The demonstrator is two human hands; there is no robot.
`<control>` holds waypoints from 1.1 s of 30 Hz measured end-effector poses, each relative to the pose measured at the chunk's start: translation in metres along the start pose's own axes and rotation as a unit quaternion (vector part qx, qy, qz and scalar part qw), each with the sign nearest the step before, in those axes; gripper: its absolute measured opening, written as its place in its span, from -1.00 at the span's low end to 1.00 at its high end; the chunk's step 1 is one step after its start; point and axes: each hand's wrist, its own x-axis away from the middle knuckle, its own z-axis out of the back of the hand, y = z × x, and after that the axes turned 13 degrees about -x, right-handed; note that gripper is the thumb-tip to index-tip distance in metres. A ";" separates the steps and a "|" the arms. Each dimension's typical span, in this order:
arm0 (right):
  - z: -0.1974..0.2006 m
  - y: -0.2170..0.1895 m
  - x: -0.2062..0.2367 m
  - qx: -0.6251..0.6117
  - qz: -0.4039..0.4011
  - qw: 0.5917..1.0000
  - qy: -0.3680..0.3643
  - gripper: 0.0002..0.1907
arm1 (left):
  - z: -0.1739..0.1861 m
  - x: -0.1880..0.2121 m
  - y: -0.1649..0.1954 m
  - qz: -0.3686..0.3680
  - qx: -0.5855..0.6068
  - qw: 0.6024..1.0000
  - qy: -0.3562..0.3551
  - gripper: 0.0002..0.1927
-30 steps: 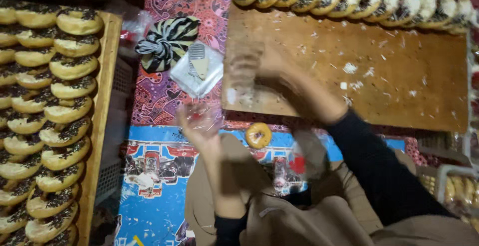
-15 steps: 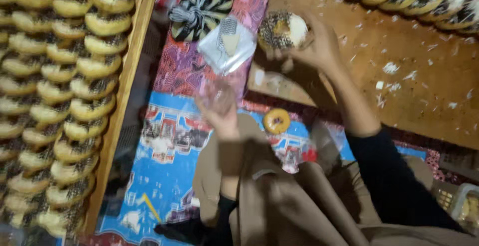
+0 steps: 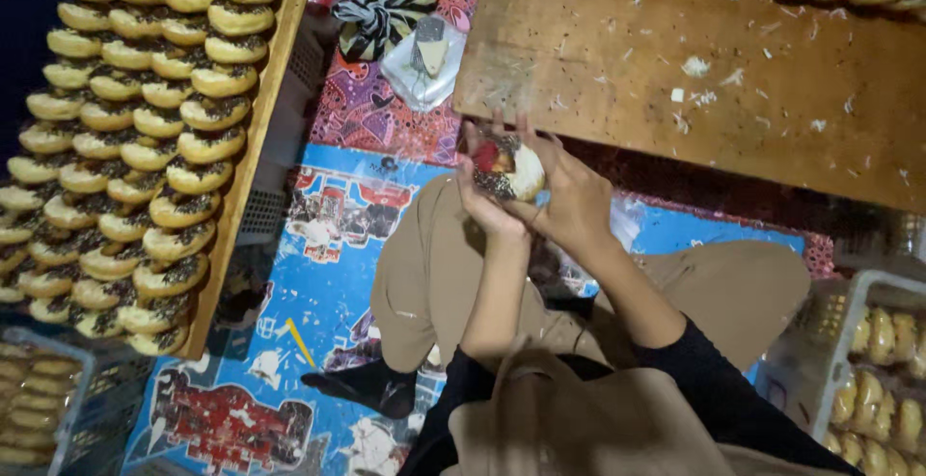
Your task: The person sits on the floor and repeatedly picks up round pastries from a wooden board, places them into small plastic bags, and arranges the packaged items into a nearby crate.
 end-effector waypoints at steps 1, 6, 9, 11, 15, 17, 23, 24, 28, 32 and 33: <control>0.002 0.001 0.003 0.011 -0.010 0.999 -0.028 -0.10 | 0.000 0.005 -0.001 0.010 0.007 1.000 0.008 -0.50; 0.019 0.017 0.018 -0.026 -0.046 0.998 -0.035 -0.22 | 0.038 0.012 -0.012 0.108 -0.047 0.993 0.011 -0.58; 0.031 0.019 0.025 -0.103 -0.051 0.993 -0.024 -0.38 | 0.060 0.012 -0.016 0.143 -0.051 0.985 0.082 -0.58; 0.038 0.013 0.030 -0.194 -0.057 0.979 -0.005 -0.50 | 0.062 0.016 -0.021 0.143 -0.063 0.984 0.083 -0.57; 0.055 -0.008 0.032 -0.226 -0.025 0.965 0.133 -0.78 | 0.029 0.052 -0.034 0.151 -0.135 0.977 0.071 -0.63; 0.068 -0.015 0.028 -0.192 -0.014 0.976 0.105 -0.84 | -0.002 0.073 -0.035 0.114 -0.209 0.966 0.102 -0.60; 0.135 -0.006 0.016 -0.215 0.047 0.956 -0.195 -0.82 | -0.112 0.064 0.019 -0.237 -0.660 0.663 -0.263 -0.74; 0.144 -0.004 0.019 -0.231 0.037 0.960 -0.154 -0.81 | -0.129 0.057 0.026 -0.253 -0.700 0.586 -0.320 -0.78; 0.160 -0.004 0.035 -0.359 0.015 0.928 0.097 -0.71 | -0.176 0.059 0.042 -0.252 -0.749 0.453 -0.413 -0.74; 0.162 -0.015 0.039 -0.393 0.070 0.916 0.042 -0.82 | -0.193 0.077 0.050 -0.330 -0.725 0.424 -0.431 -0.82; 0.164 -0.017 0.036 -0.301 0.098 0.948 0.022 -0.78 | -0.195 0.080 0.051 -0.360 -0.717 0.395 -0.448 -0.82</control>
